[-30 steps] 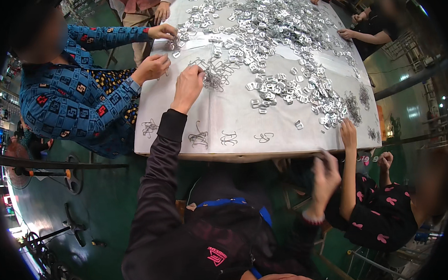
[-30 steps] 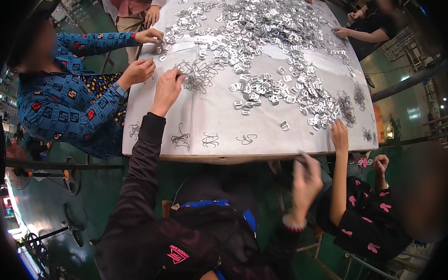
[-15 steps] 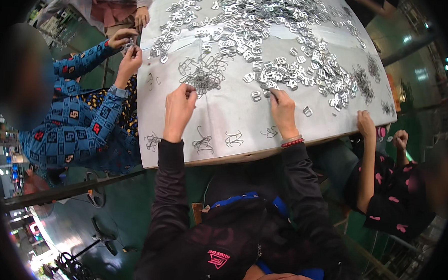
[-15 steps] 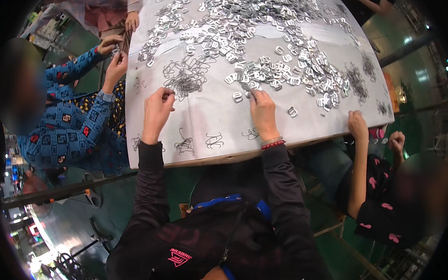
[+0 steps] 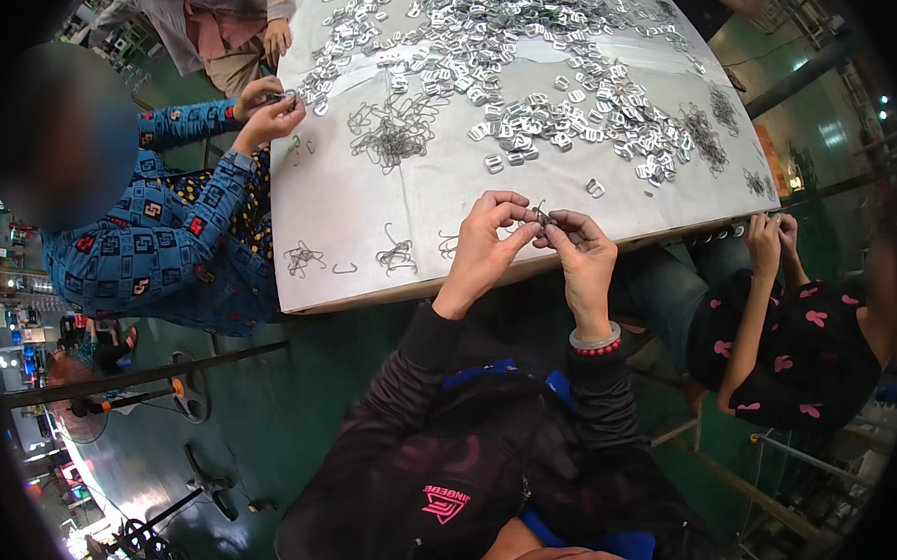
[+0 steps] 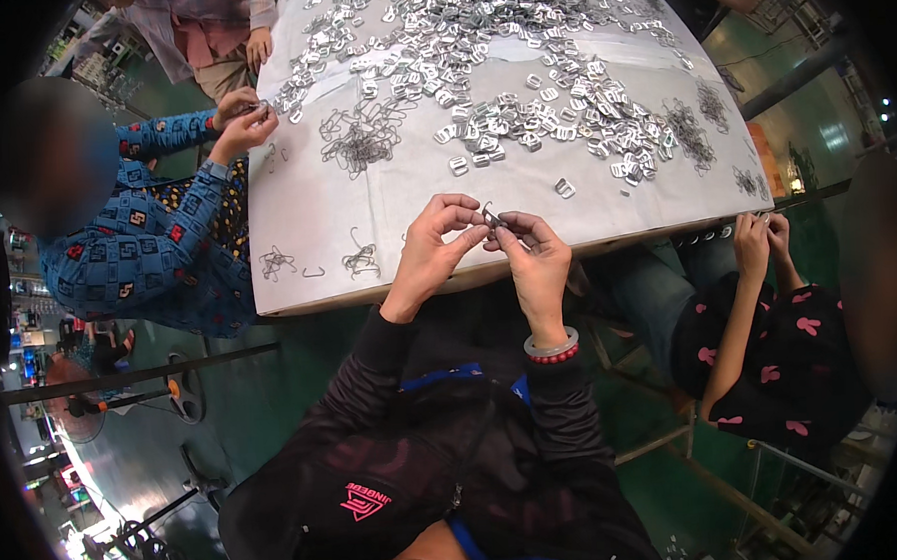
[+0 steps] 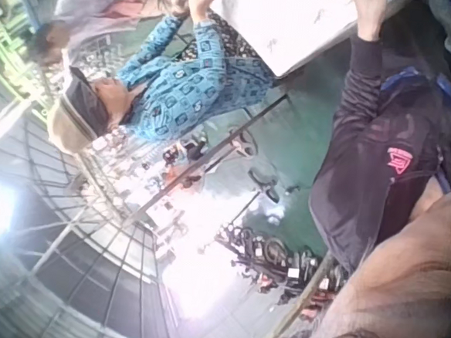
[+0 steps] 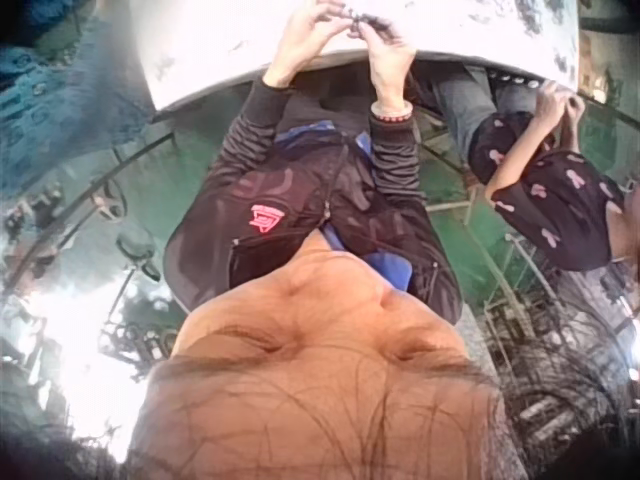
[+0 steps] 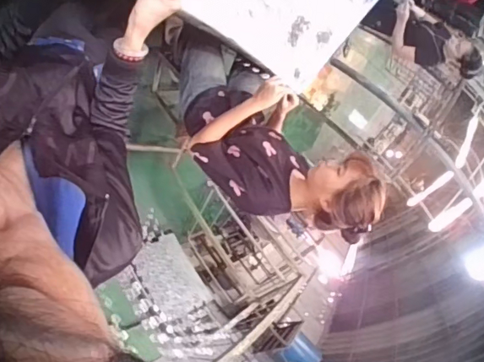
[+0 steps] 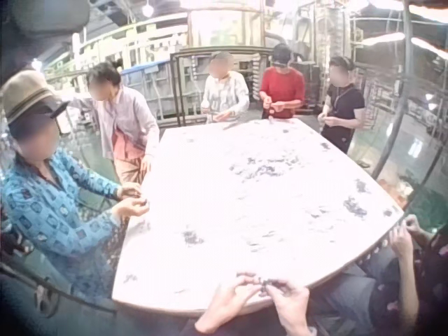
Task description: The person repeatedly picks small metal clips and wire loops from a table, threads the loops through the clips, and accumulates a chain of linked clips. They periodically lift the assembled chain and hang it on a nearby rack. Other workers perform the same task at the same table.
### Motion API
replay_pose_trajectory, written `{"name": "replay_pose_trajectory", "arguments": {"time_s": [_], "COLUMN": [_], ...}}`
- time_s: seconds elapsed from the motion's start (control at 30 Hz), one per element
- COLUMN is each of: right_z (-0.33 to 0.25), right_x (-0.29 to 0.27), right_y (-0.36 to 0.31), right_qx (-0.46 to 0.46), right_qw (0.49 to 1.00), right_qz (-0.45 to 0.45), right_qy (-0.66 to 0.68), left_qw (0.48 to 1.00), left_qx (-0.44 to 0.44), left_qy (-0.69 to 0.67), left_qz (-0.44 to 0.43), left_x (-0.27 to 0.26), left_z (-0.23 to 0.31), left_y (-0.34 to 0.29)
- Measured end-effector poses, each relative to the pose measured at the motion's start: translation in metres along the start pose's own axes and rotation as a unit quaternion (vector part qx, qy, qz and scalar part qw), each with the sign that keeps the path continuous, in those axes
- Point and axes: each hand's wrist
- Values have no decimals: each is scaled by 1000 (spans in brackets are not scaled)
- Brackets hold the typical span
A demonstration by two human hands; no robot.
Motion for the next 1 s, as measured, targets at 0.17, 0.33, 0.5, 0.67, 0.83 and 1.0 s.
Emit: {"name": "replay_pose_trajectory", "arguments": {"time_s": [0.17,0.33,0.5,0.67,0.83,1.0], "right_z": [-10,-20,1,60,58,16], "right_x": [10,-12,-70,-104,-103,-69], "right_y": [-15,-18,30,110,100,15], "right_qx": [-33,25,9,-2,28,17], "right_qw": [998,994,992,859,913,998], "right_qz": [-23,-87,22,89,112,30], "right_qy": [-55,-62,-125,-505,-391,-44], "left_qw": [1000,982,984,988,992,989], "left_qx": [6,-62,-55,-68,-22,-39], "left_qy": [-20,-167,-153,-88,-79,23], "left_qz": [-4,-70,-74,-105,-100,-141], "left_x": [1,-4,-7,0,7,10], "left_z": [13,21,24,27,23,15], "left_y": [-11,-19,-28,-39,-40,-33]}}
Point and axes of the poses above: each hand's wrist, its own y-axis towards the middle knuckle, its own x-axis out of the palm, z = x × y, and after that the axes turned 7 degrees about -z, right-handed
